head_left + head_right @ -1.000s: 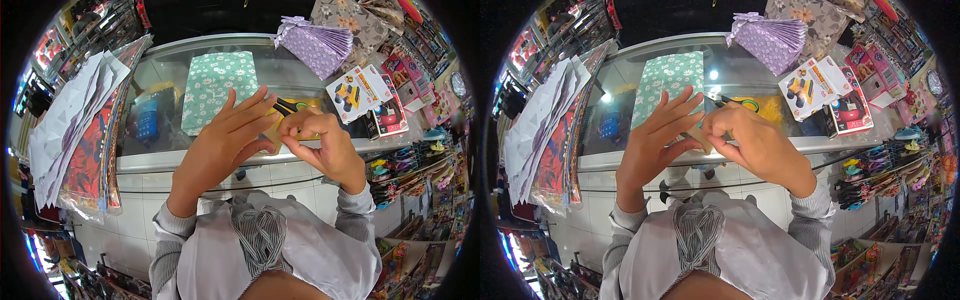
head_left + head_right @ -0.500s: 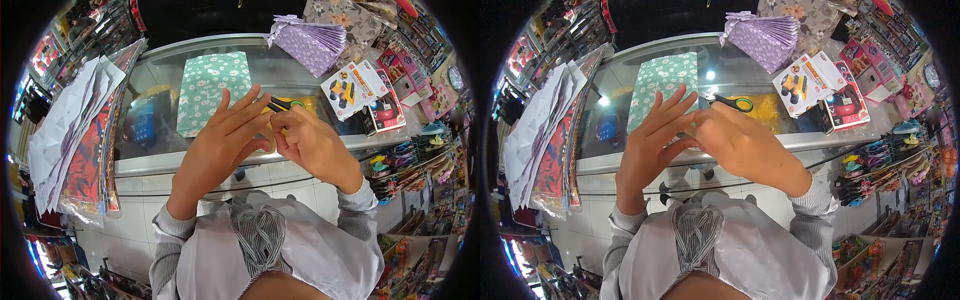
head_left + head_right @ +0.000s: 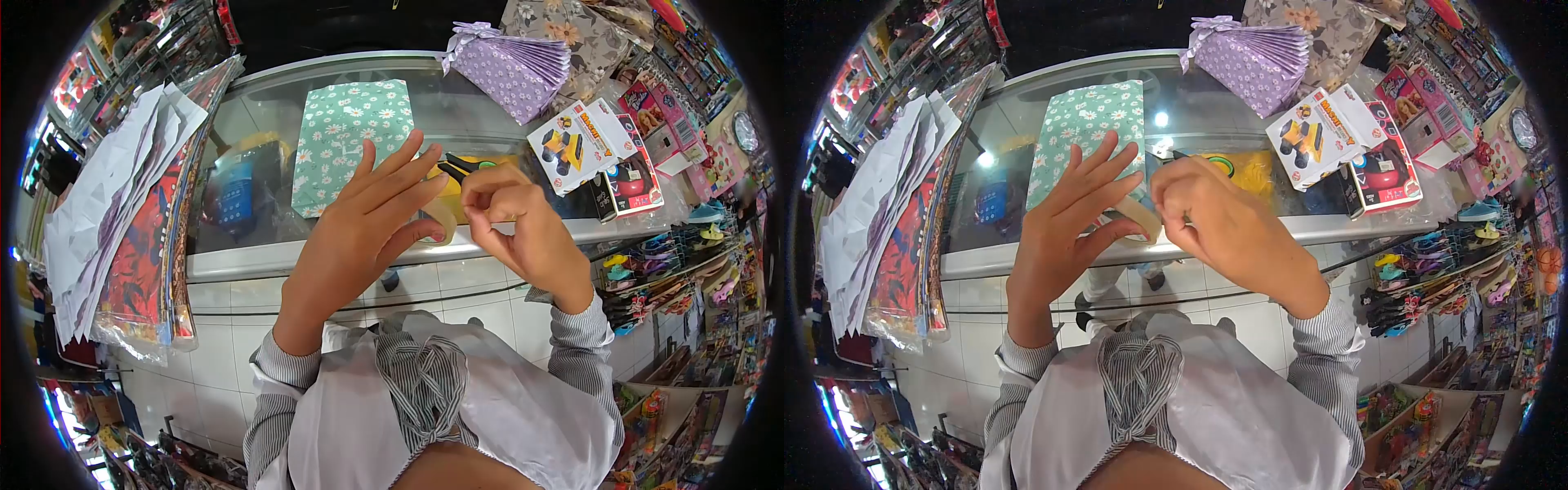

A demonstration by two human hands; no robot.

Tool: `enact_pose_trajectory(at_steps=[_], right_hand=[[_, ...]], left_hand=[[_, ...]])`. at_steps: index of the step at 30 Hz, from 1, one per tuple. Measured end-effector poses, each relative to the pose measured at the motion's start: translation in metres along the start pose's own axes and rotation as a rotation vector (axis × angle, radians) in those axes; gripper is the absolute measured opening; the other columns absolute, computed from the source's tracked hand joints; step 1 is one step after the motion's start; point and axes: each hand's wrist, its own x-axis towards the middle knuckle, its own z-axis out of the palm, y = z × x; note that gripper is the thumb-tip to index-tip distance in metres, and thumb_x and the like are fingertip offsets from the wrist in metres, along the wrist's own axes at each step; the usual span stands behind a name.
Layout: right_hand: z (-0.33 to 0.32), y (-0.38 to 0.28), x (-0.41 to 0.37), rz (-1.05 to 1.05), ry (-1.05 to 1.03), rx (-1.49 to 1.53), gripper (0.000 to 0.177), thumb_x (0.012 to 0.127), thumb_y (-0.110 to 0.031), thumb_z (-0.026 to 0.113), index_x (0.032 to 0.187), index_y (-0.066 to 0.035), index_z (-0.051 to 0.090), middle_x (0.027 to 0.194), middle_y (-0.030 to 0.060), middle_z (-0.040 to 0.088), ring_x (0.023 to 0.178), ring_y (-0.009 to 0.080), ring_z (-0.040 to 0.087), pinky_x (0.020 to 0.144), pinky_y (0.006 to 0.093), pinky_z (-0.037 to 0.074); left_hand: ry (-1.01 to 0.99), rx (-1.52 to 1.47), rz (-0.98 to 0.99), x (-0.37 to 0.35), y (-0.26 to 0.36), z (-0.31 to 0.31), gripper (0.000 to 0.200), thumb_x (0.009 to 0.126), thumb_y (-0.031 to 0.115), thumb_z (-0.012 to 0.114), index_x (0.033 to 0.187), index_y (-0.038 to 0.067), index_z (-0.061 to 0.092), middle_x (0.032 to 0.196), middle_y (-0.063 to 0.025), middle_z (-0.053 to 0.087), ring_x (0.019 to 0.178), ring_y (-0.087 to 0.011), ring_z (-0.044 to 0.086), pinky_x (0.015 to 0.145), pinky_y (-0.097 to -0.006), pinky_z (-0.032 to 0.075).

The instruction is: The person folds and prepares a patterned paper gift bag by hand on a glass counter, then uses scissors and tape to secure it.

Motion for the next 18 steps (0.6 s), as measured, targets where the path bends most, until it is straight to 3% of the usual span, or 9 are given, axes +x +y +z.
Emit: enact_pose_trajectory(at_steps=[4, 7, 10, 18], right_hand=[[0.0048, 0.0004, 0.0, 0.05, 0.095, 0.207, 0.025, 0.082, 0.0, 0.066, 0.093, -0.004, 0.043, 0.093, 0.0116, 0.059, 0.082, 0.0275, 0.06, 0.069, 0.0326, 0.05], [0.0043, 0.0013, -0.001, 0.034, 0.089, 0.076, 0.025, 0.082, 0.0, 0.066, 0.096, -0.003, 0.045, 0.09, 0.0121, 0.06, 0.081, 0.0269, 0.061, 0.068, 0.0315, 0.05], [0.0039, 0.003, -0.0019, 0.048, 0.09, 0.128, 0.026, 0.081, 0.001, 0.066, 0.098, -0.003, 0.046, 0.088, 0.0116, 0.061, 0.079, 0.027, 0.062, 0.067, 0.0318, 0.05], [0.0026, -0.0007, 0.0006, 0.021, 0.063, 0.026, 0.029, 0.077, 0.004, 0.066, 0.084, -0.005, 0.04, 0.084, 0.0092, 0.057, 0.074, 0.0269, 0.058, 0.065, 0.033, 0.048]], left_hand=[[0.007, 0.001, 0.003, 0.0003, 0.0003, 0.0003, 0.055, 0.067, 0.016, 0.074, 0.12, 0.01, 0.061, 0.133, -0.0074, 0.052, 0.131, -0.0296, 0.04, 0.11, -0.0494, 0.028], [0.003, 0.002, 0.004, 0.0007, 0.0007, 0.0004, 0.055, 0.067, 0.016, 0.074, 0.12, 0.01, 0.061, 0.133, -0.0074, 0.052, 0.131, -0.0294, 0.04, 0.11, -0.0494, 0.028], [-0.002, 0.014, 0.011, 0.0002, 0.0011, 0.0006, 0.055, 0.067, 0.017, 0.074, 0.12, 0.01, 0.061, 0.133, -0.0075, 0.053, 0.131, -0.0291, 0.04, 0.11, -0.0494, 0.028], [-0.004, 0.049, 0.036, 0.0025, 0.0032, 0.004, 0.055, 0.068, 0.018, 0.074, 0.12, 0.011, 0.06, 0.134, -0.0073, 0.052, 0.13, -0.0292, 0.041, 0.11, -0.0501, 0.028]])
